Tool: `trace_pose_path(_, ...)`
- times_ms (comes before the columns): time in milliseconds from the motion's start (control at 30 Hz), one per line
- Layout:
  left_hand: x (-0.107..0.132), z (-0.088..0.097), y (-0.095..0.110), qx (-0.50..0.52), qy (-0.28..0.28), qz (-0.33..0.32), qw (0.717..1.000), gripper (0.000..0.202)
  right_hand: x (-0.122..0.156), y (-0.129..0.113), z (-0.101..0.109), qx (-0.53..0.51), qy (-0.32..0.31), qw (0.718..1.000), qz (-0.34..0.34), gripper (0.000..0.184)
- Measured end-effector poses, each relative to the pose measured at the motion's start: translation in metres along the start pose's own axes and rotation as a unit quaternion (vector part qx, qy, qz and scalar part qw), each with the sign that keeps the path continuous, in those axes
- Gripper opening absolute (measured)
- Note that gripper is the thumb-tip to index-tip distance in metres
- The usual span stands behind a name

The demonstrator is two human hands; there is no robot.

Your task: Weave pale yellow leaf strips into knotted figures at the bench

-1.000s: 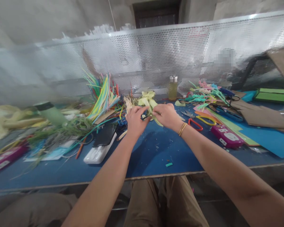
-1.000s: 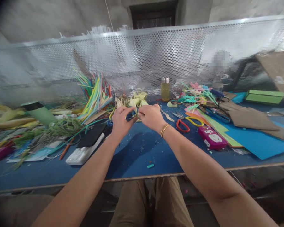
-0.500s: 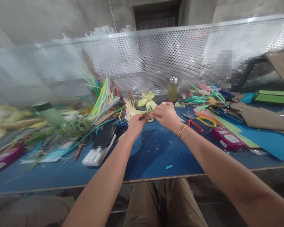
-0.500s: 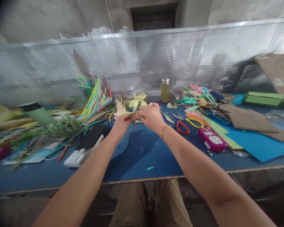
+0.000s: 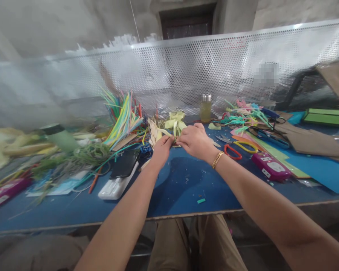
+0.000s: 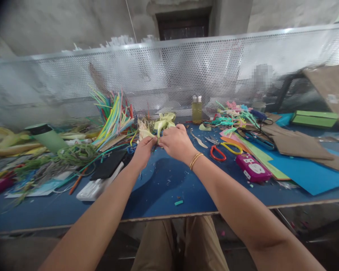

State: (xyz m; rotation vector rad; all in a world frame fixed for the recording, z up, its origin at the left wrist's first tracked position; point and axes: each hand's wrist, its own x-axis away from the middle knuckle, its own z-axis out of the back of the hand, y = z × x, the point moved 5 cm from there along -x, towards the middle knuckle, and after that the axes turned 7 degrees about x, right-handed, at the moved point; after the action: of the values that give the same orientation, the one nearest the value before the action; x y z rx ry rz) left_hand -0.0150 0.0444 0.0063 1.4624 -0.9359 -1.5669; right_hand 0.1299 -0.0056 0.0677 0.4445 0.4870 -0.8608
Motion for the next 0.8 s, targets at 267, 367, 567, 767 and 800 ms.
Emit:
trace_pose_path(267, 0.005, -0.011, 0.006, -0.038, -0.056, 0.024, 0.997, 0.027, 0.001, 0.037, -0.033, -0.316, 0.085, 0.930, -0.168, 0.004)
trace_pose_path(367, 0.008, -0.015, 0.004, 0.016, -0.071, 0.055, 0.996, 0.030, 0.003, 0.039, -0.054, -0.462, 0.050, 0.850, -0.248, 0.005)
trace_pose_path(567, 0.011, -0.025, -0.007, 0.106, -0.076, 0.110, 0.985, 0.031, 0.007, 0.031, -0.068, -0.636, -0.006, 0.694, -0.338, 0.013)
trace_pose_path(767, 0.012, -0.031, -0.013, 0.187, -0.095, 0.157, 0.965, 0.029, 0.007, 0.035, -0.074, -0.642, 0.002, 0.681, -0.353, 0.018)
trace_pose_path(800, 0.013, -0.031, -0.014, 0.209, -0.098, 0.173, 0.957, 0.030, 0.006, 0.037, -0.075, -0.630, 0.017, 0.693, -0.351, 0.019)
